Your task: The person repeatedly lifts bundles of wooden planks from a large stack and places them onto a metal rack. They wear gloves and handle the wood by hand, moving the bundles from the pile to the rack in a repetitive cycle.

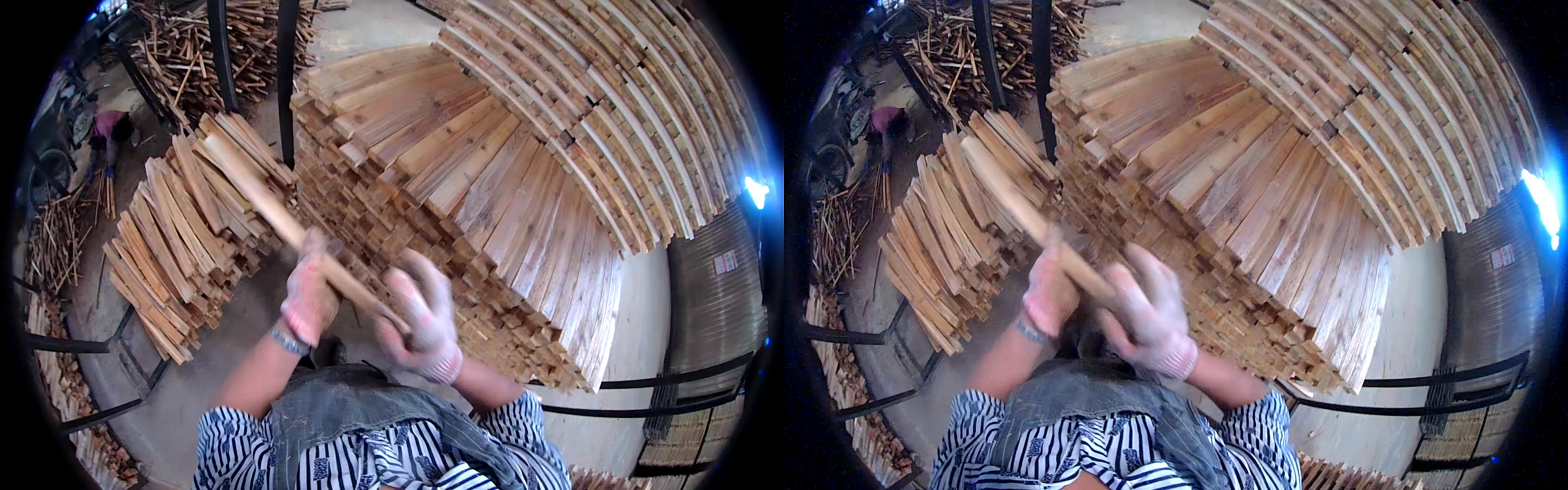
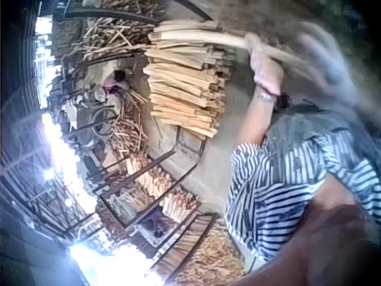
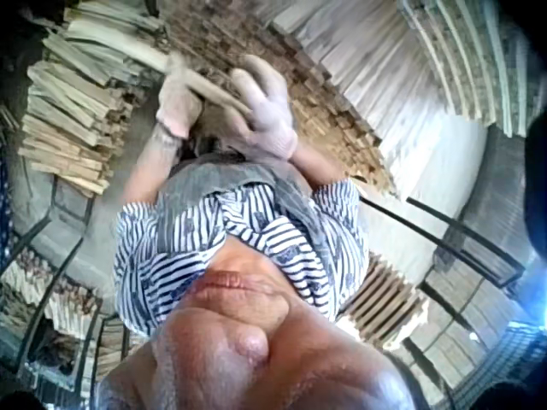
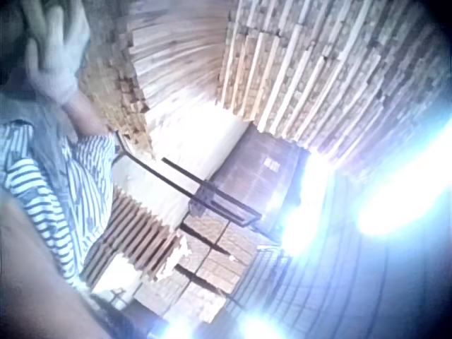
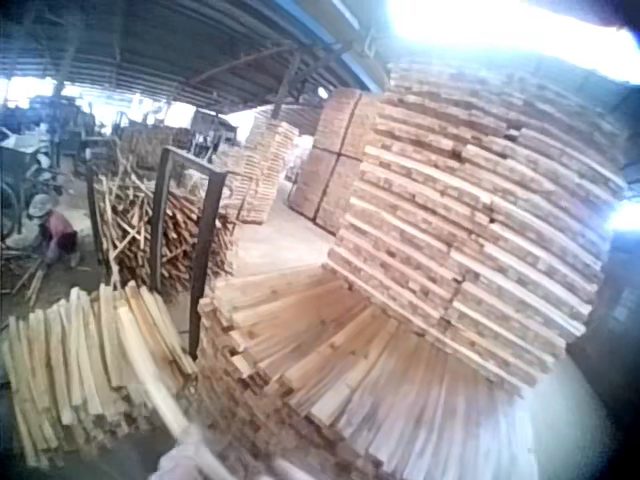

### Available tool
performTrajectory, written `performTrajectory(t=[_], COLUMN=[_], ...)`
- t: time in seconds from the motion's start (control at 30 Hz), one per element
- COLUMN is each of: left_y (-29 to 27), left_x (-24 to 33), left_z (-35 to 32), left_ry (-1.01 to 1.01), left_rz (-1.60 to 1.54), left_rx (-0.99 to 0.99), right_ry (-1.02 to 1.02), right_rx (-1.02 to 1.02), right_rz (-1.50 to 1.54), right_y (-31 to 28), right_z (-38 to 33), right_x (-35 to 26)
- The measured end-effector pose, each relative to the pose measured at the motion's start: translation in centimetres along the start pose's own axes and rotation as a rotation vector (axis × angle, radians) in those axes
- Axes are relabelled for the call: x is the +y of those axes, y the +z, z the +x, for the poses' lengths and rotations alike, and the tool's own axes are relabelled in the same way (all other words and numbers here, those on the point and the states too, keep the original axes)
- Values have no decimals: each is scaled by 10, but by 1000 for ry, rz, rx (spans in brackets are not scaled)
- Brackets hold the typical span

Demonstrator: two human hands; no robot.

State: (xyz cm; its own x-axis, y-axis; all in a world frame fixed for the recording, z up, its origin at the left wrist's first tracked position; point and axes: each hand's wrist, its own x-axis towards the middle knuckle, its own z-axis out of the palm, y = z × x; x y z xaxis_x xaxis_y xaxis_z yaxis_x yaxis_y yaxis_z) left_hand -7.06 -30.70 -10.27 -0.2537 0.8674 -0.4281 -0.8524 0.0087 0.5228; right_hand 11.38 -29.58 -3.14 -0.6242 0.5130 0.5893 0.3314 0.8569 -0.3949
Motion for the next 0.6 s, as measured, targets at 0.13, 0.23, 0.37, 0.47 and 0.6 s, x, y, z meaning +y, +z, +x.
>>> performTrajectory(t=[0.13,0.23,0.37,0.47,0.6], left_y=[91,118,111,90,-18], left_x=[-3,-40,-33,-22,-9], left_z=[90,160,159,106,56], left_ry=[47,109,-17,-70,171], left_rz=[315,647,757,438,254], left_rx=[142,180,141,72,-34], right_ry=[-45,138,200,142,114], right_rx=[235,265,173,170,103], right_rz=[-137,-191,-59,-6,36], right_y=[-44,-48,-22,-14,-5], right_z=[-47,-88,-95,-86,-90], right_x=[11,10,16,8,0])
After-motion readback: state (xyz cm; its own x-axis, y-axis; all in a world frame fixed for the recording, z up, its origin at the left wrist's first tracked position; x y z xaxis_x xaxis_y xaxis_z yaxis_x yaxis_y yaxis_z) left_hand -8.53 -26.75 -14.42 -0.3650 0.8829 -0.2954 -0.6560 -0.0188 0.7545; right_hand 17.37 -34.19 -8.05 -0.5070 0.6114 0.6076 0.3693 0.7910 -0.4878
